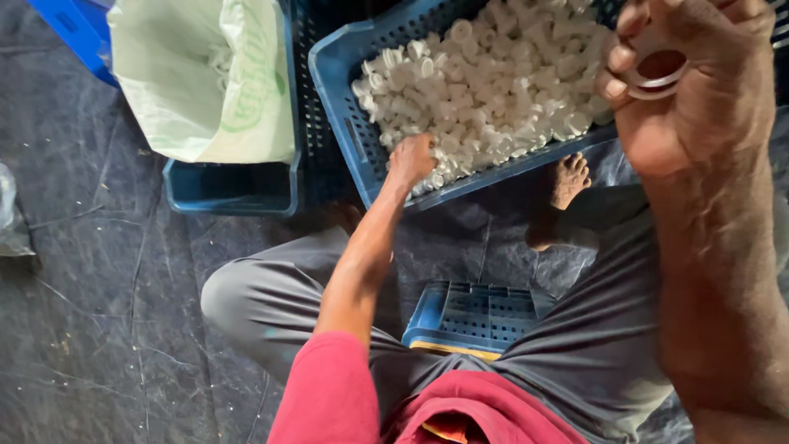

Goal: The person sits on the floor and repeatedly picks up small white plastic components from a blue basket. They separate or assemble the parts by hand and place the finished pieces into a white bag inside another basket. The process is repetitive and involves handling the parts one at a time.

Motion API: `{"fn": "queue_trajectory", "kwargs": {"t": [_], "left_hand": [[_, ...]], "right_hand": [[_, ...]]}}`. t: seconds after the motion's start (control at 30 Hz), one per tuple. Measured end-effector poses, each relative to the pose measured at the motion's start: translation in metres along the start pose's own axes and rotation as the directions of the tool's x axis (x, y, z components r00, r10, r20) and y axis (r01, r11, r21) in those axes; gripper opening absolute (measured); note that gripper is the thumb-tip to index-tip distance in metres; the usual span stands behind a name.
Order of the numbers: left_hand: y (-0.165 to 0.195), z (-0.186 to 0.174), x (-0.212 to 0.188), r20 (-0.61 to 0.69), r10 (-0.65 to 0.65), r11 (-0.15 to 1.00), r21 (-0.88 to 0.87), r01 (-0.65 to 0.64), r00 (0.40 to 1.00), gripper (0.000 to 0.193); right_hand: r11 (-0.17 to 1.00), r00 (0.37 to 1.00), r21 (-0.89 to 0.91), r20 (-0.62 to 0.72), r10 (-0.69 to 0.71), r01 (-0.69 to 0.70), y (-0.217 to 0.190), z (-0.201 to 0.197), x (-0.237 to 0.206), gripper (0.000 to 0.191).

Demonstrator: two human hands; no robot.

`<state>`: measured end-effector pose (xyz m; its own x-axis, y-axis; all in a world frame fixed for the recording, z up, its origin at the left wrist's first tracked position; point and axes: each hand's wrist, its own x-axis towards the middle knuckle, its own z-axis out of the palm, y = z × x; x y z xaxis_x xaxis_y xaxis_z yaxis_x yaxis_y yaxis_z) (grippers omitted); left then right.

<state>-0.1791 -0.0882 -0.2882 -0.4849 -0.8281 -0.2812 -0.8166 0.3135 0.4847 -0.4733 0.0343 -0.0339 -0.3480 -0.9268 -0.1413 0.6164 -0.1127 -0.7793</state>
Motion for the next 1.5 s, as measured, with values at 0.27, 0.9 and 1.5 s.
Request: {"fn": "queue_trajectory", "kwargs": {"t": [0.27, 0.9, 1.5], "left_hand": [[-0.012, -0.002, -0.004, 0.223, 0.137, 0.922, 0.327, -0.206, 0.965, 0.029], [0.020, -0.161, -0.133, -0.072, -0.153, -0.117, -0.989, -0.091, 0.986, 0.033], [0.028, -0.216, -0.153, -0.693, 0.201, 0.836, -0.248, -0.490, 0.692, 0.022]], "right_hand": [[0.991, 0.999, -0.125, -0.010, 0.036, -0.037, 0.019, 0.028, 0.009, 0.017], [0.807, 0.874, -0.521, 0.211, 0.437, -0.278, 0.146, 0.139, -0.038, 0.037], [0.906, 0.874, -0.350, 0.329, 0.357, -0.238, 0.170, 0.166, -0.039, 0.038]]}}
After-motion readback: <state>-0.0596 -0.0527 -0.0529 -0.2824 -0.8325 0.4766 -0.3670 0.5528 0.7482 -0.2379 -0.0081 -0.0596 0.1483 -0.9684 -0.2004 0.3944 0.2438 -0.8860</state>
